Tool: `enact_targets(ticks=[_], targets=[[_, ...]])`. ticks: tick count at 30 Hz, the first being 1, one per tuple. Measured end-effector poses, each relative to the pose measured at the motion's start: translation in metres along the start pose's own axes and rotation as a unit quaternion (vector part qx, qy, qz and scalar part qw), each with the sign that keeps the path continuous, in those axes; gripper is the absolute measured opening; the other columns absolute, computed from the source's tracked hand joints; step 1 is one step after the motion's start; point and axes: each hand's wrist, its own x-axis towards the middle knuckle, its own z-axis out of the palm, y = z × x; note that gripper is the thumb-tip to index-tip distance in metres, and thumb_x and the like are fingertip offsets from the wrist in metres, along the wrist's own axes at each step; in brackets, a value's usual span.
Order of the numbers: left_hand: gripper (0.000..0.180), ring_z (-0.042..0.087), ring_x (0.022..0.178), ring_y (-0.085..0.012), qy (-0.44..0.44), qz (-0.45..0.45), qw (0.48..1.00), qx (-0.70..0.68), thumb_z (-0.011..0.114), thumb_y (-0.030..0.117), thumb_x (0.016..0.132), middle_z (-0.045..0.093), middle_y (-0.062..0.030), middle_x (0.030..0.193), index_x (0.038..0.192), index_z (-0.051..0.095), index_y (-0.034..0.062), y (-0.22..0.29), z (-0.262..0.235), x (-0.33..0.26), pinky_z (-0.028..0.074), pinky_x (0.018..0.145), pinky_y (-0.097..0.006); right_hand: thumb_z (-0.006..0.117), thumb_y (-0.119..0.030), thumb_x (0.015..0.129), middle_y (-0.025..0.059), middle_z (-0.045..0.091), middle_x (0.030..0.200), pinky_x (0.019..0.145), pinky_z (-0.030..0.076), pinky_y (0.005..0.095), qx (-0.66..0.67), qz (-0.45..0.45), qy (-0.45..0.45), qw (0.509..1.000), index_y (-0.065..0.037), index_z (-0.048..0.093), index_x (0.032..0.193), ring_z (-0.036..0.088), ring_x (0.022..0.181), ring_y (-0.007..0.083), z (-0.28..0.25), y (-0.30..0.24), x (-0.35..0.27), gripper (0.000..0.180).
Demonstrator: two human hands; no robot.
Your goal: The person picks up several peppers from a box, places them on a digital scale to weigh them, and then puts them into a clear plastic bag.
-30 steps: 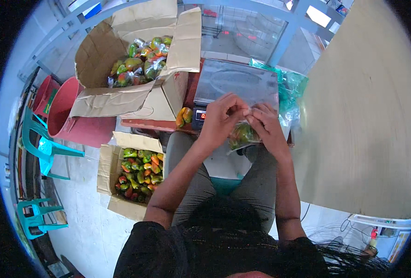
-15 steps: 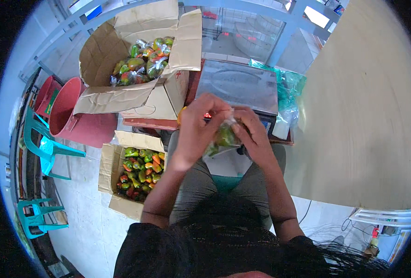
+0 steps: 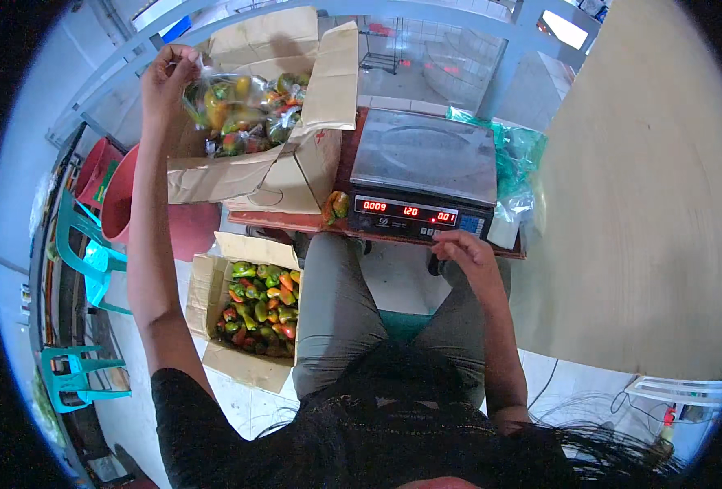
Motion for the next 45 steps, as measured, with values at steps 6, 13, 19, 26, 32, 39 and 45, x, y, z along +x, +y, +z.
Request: enact_targets(ticks=[6, 13, 19, 26, 32, 39, 45], targets=[[0.017, 0.058, 0.069, -0.0223, 0.001, 0.025, 0.923, 0.385, 0.058, 0.015, 0.079, 0.058, -0.0152, 0.072, 0.087, 0.056, -0.0003, -0.104, -0.019, 0.017, 0.044, 0.065, -0.034, 0.050, -0.018, 0.087, 0.0065, 0.061, 0.086, 0.075, 0.046, 0.0255, 0.013, 0.043, 0.039, 0.998, -0.001, 0.057, 0.098, 0.059, 0.080, 0.0133, -0.014, 0.009, -0.007, 0.022], [0.021, 0.060, 0.076, -0.0245, -0.131, -0.159, 0.899, 0.387, 0.057, 0.016, 0.075, 0.063, -0.0155, 0.084, 0.089, 0.060, 0.0000, -0.156, -0.020, -0.034, 0.045, 0.068, -0.035, 0.053, -0.023, 0.085, 0.0081, 0.061, 0.087, 0.074, 0.045, 0.0263, 0.009, 0.040, 0.036, 0.999, -0.003, 0.059, 0.095, 0.059, 0.080, 0.0133, -0.022, 0.030, -0.001, 0.024], [0.012, 0.055, 0.084, -0.0143, -0.057, -0.050, 0.990, 0.119, 0.053, 0.003, 0.079, 0.060, -0.0080, 0.091, 0.088, 0.059, -0.0007, -0.018, 0.035, -0.044, 0.043, 0.074, -0.026, 0.056, -0.017, 0.078, 0.0079, 0.062, 0.075, 0.067, 0.046, 0.0279, -0.221, 0.073, 0.337, 0.912, -0.001, 0.060, 0.087, 0.059, 0.069, 0.0158, -0.081, 0.098, 0.007, 0.019], [0.011, 0.056, 0.079, -0.0165, -0.180, -0.066, 0.981, 0.002, 0.052, -0.001, 0.077, 0.059, -0.0087, 0.081, 0.085, 0.059, 0.0007, 0.089, 0.130, -0.180, 0.044, 0.070, -0.028, 0.064, -0.012, 0.065, 0.0150, 0.057, 0.093, 0.080, 0.039, 0.0403, -0.387, 0.039, 0.369, 0.844, -0.005, 0.057, 0.091, 0.053, 0.090, 0.0304, -0.118, 0.179, 0.008, 0.027], [0.008, 0.057, 0.073, -0.0170, -0.253, -0.135, 0.958, -0.023, 0.054, -0.002, 0.077, 0.058, -0.0076, 0.077, 0.083, 0.059, -0.0001, 0.075, 0.190, -0.264, 0.045, 0.066, -0.027, 0.069, -0.030, 0.070, 0.0092, 0.057, 0.088, 0.071, 0.045, 0.0341, -0.178, 0.081, 0.433, 0.880, 0.000, 0.053, 0.099, 0.055, 0.078, 0.0226, -0.125, 0.166, 0.033, 0.045], [0.008, 0.057, 0.072, -0.0125, -0.227, -0.218, 0.945, -0.091, 0.055, 0.000, 0.078, 0.058, -0.0063, 0.078, 0.084, 0.060, 0.0005, 0.085, 0.203, -0.280, 0.044, 0.066, -0.025, 0.061, -0.026, 0.080, 0.0040, 0.056, 0.081, 0.056, 0.042, 0.0218, 0.271, 0.051, 0.539, 0.796, -0.005, 0.054, 0.091, 0.054, 0.066, 0.0136, -0.135, 0.139, 0.047, 0.024], [0.010, 0.057, 0.074, -0.0119, -0.288, -0.308, 0.897, -0.132, 0.053, 0.005, 0.082, 0.059, -0.0054, 0.080, 0.089, 0.058, 0.0000, 0.060, 0.217, -0.301, 0.045, 0.068, -0.025, 0.057, -0.018, 0.083, 0.0003, 0.058, 0.077, 0.061, 0.042, 0.0204, 0.160, -0.090, 0.432, 0.883, -0.004, 0.057, 0.081, 0.052, 0.069, 0.0064, -0.119, 0.108, 0.030, 0.014]])
